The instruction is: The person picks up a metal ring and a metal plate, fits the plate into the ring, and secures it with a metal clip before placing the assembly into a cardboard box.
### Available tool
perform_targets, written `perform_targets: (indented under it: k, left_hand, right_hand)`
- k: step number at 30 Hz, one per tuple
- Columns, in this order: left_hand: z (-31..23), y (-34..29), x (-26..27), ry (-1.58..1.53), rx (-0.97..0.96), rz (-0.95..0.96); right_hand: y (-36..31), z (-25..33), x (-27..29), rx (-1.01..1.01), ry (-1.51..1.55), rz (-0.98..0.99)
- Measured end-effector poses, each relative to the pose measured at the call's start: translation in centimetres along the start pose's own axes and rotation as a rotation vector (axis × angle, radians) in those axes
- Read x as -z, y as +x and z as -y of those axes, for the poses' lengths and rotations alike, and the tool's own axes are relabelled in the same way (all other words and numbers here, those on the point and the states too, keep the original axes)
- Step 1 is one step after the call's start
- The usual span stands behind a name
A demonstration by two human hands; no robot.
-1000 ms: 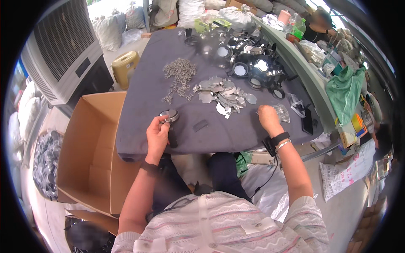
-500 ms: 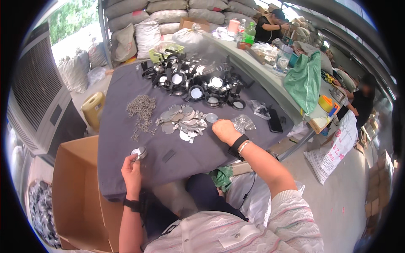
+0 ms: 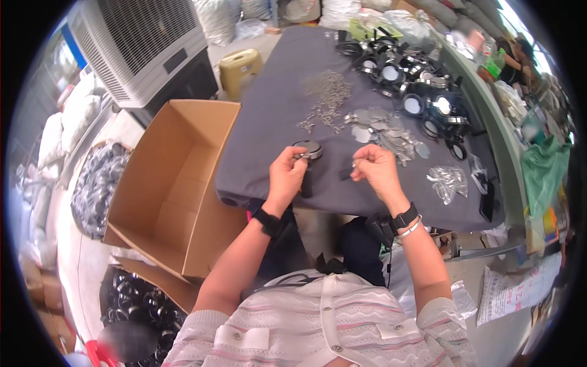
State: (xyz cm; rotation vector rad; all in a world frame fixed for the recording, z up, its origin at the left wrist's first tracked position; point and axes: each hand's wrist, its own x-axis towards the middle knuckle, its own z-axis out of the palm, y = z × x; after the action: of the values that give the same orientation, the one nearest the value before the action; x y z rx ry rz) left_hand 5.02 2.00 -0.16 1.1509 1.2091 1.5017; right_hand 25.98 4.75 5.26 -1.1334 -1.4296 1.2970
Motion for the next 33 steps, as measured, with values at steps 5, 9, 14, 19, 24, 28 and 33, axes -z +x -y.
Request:
perform_targets:
  k: [5,9,14,19,24,28,33]
  left_hand:
    - [-0.1,-0.2,0.6,0.03,0.019,-0.025]
    - [-0.1,-0.3,0.7,0.042,0.024,-0.023]
    - [0.0,-0.3,0.7,0.04,0.018,-0.023]
    - [-0.4,-0.3,0.5,0.018,0.026,-0.039]
    - [0.0,-0.1,0.6,0.049,0.019,-0.037]
    - [-0.3,-0.1,0.6,0.05,0.039,-0.04]
    - [-0.9,-0.3,0.8,-0.017,0.059,-0.026]
  right_hand:
    - [0.5,-1.5,-6.2,-0.037,0.286,0.015]
    - [1.0,-2.5,-8.3,-0.031,0.316,-0.049]
    - [1.3,-3.0,-9.0,-0.019,0.336,-0.06]
    - [1.1,-2.8,-8.8,-0.099,0.339,-0.034]
    - [1.5,-2.1,-9.1,-0.063,0.158,-0.056]
    - [2.1,-3.1,-8.8,0.039,-0.034,-0.076]
    - [2.7,-2.9,-7.4,0.566,-0.244,-0.024]
